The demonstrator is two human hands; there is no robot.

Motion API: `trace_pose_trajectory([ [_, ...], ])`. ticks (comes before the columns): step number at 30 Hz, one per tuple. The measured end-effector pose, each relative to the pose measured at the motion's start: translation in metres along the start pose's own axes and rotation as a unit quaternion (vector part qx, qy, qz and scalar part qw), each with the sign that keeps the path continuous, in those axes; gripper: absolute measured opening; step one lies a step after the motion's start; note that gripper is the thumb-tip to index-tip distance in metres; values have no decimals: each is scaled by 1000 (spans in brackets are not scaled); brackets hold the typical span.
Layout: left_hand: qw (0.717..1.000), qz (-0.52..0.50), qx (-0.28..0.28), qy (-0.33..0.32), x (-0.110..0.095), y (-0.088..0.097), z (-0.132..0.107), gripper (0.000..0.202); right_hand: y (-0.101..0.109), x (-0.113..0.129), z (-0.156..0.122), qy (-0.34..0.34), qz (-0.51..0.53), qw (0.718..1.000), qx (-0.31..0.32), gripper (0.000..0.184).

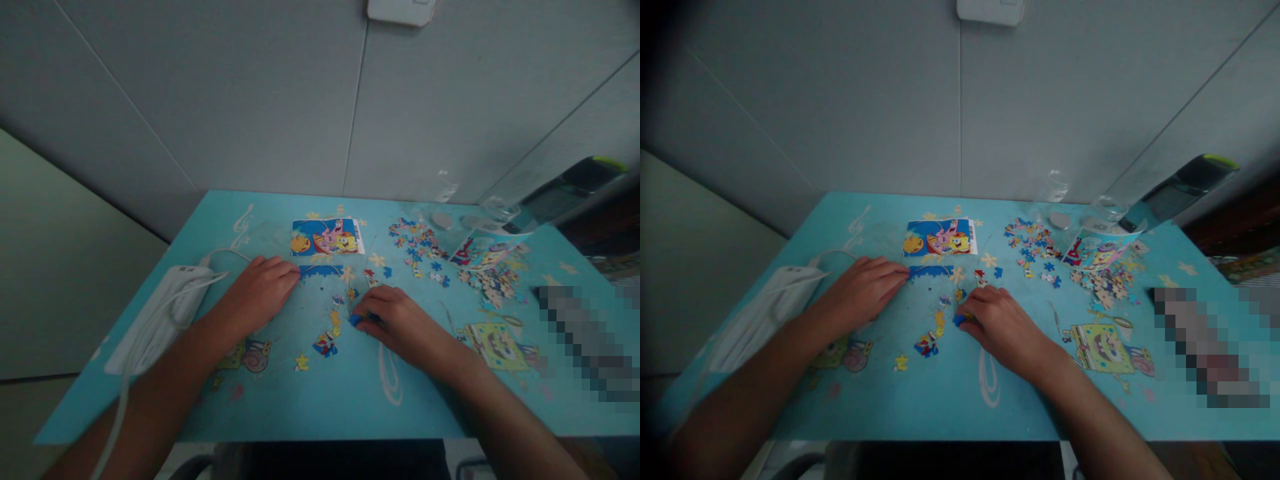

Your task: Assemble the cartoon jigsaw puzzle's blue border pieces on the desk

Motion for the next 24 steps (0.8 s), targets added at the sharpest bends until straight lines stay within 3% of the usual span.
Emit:
trace_pose_trajectory([
  [8,1000,-10,-14,1,1,-1,0,26,11,-5,0,-34,93,993,-69,10],
  [15,1000,-3,3,-3,0,0,0,24,20,-15,-1,-76,92,985,-125,15],
  [24,1000,-17,2,-3,0,2,1,25,5,-2,0,-61,146,987,-36,16],
])
Point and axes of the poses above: each hand's wrist, its own z-axis towards the middle knuckle, its own y-axis out of the back of the hand, x = y × z, the point moved 7 cm from there along z, towards the middle knuckle, and after that the axes turned 7 degrees about z, right-handed, at the moved point
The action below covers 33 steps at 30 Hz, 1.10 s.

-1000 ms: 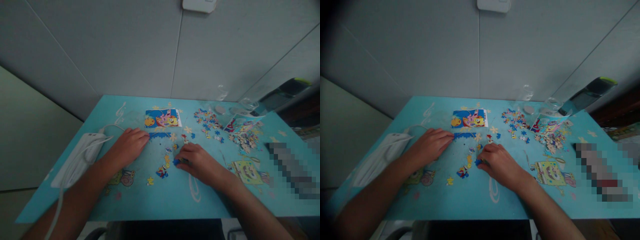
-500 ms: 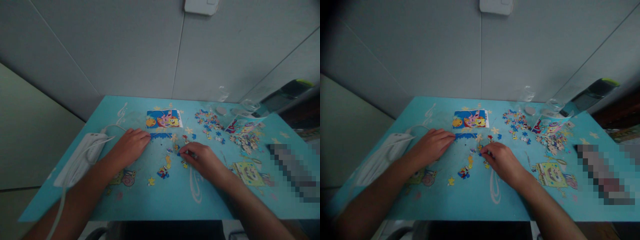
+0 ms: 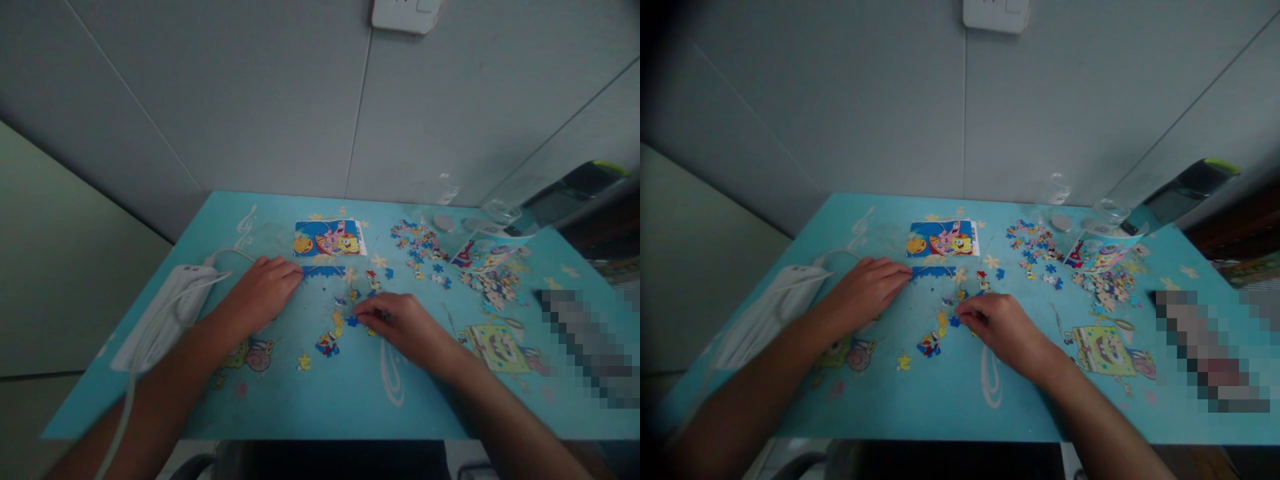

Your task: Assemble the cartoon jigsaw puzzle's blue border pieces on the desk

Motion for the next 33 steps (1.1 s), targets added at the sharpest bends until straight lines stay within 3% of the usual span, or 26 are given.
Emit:
trace_pose_trajectory([
  [11,1000,2,0,2,1,-2,0,25,-10,6,0,63,-39,996,53,16],
  [13,1000,8,1,1,1,-3,0,24,-2,3,1,53,-39,998,13,15],
  [15,1000,10,0,0,1,-3,0,25,14,-4,1,25,-50,996,-65,16],
  [18,1000,11,0,-2,0,-2,0,26,43,-16,-4,-27,-89,977,-194,18],
  [21,1000,21,4,-2,0,-2,0,27,66,-27,-9,-64,-117,954,-267,21],
  [25,1000,22,-4,-10,1,-4,-1,29,79,-35,-12,-79,-125,942,-301,24],
  [33,1000,12,-17,3,4,-6,0,28,80,-34,-13,-87,-122,941,-304,23],
])
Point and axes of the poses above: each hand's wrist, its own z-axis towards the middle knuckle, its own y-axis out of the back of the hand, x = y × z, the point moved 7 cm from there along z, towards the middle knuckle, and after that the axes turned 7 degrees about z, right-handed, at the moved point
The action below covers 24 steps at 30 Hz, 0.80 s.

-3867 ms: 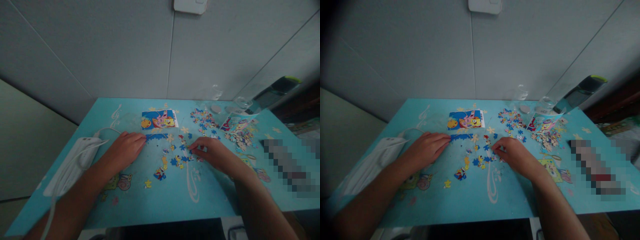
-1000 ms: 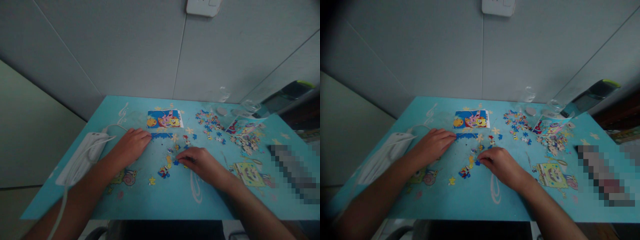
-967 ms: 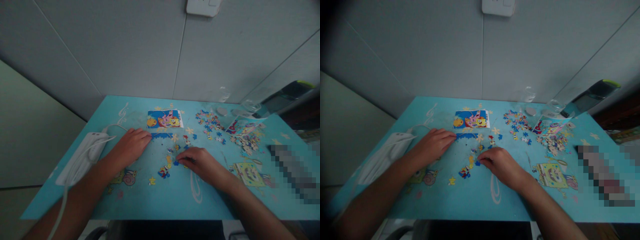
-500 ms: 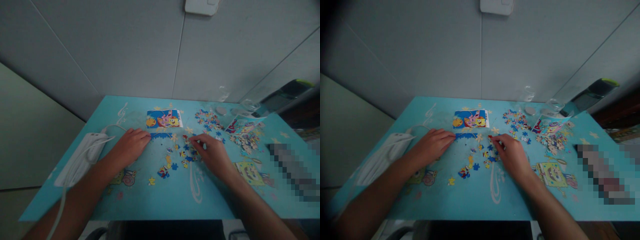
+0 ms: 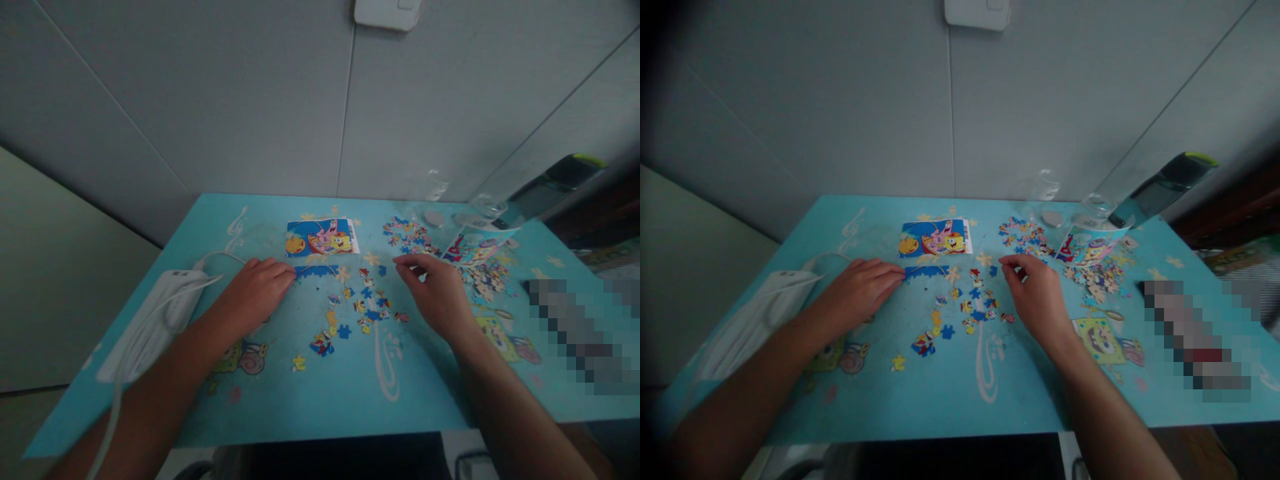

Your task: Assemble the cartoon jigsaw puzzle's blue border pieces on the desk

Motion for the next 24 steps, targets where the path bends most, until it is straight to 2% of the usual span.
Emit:
trace_pose_trajectory([
  [2,1000,3,5,-4,0,-1,0,28,-3,-1,-1,-11,-10,1000,26,22],
  [6,1000,1,-3,-7,1,-3,-1,29,-23,-5,-6,-22,-26,988,149,20],
  [8,1000,-4,-11,-7,2,-4,-2,30,-31,-6,-10,-16,-41,981,188,21],
  [13,1000,-3,-24,-4,3,-5,-1,30,-38,-9,-13,4,-73,978,197,18],
  [18,1000,4,1,-2,1,-4,0,27,-39,-10,-13,8,-76,976,206,13],
  [24,1000,6,5,-2,-1,0,-1,27,-39,-8,-14,10,-71,975,209,14],
])
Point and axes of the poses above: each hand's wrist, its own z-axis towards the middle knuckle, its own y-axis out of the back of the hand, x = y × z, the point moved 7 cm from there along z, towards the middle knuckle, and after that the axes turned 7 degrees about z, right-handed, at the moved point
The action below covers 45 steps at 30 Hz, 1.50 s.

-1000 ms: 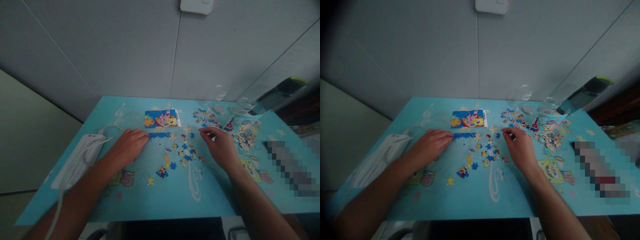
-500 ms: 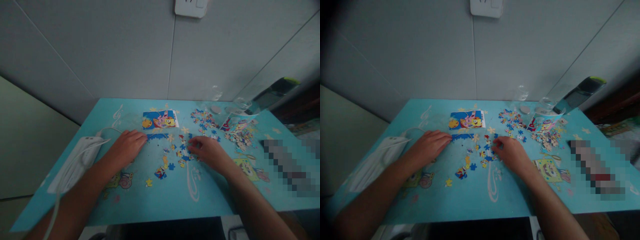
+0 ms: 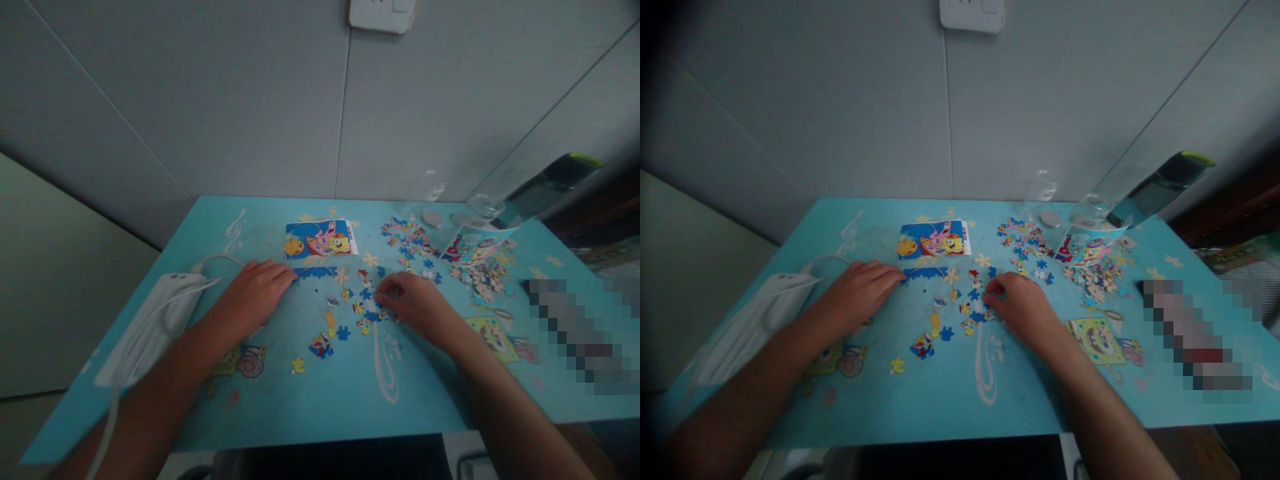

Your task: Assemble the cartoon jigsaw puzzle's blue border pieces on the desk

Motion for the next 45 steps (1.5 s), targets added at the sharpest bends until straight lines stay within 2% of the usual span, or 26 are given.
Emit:
trace_pose_trajectory([
  [18,1000,-14,14,4,3,-9,0,25,-2,-3,1,-10,-4,1000,13,14],
  [24,1000,-13,15,4,2,-7,1,24,2,8,-1,18,3,1000,-15,17],
  [34,1000,-28,-12,4,-1,2,2,21,3,18,-2,39,-4,999,-18,16],
  [38,1000,-25,-2,6,-1,2,2,22,-3,37,-6,116,37,993,8,14],
  [42,1000,-19,-2,10,-1,2,2,23,-24,65,-18,211,54,973,82,14],
  [45,1000,-14,-4,10,-2,3,3,23,-36,78,-24,243,43,964,104,15],
])
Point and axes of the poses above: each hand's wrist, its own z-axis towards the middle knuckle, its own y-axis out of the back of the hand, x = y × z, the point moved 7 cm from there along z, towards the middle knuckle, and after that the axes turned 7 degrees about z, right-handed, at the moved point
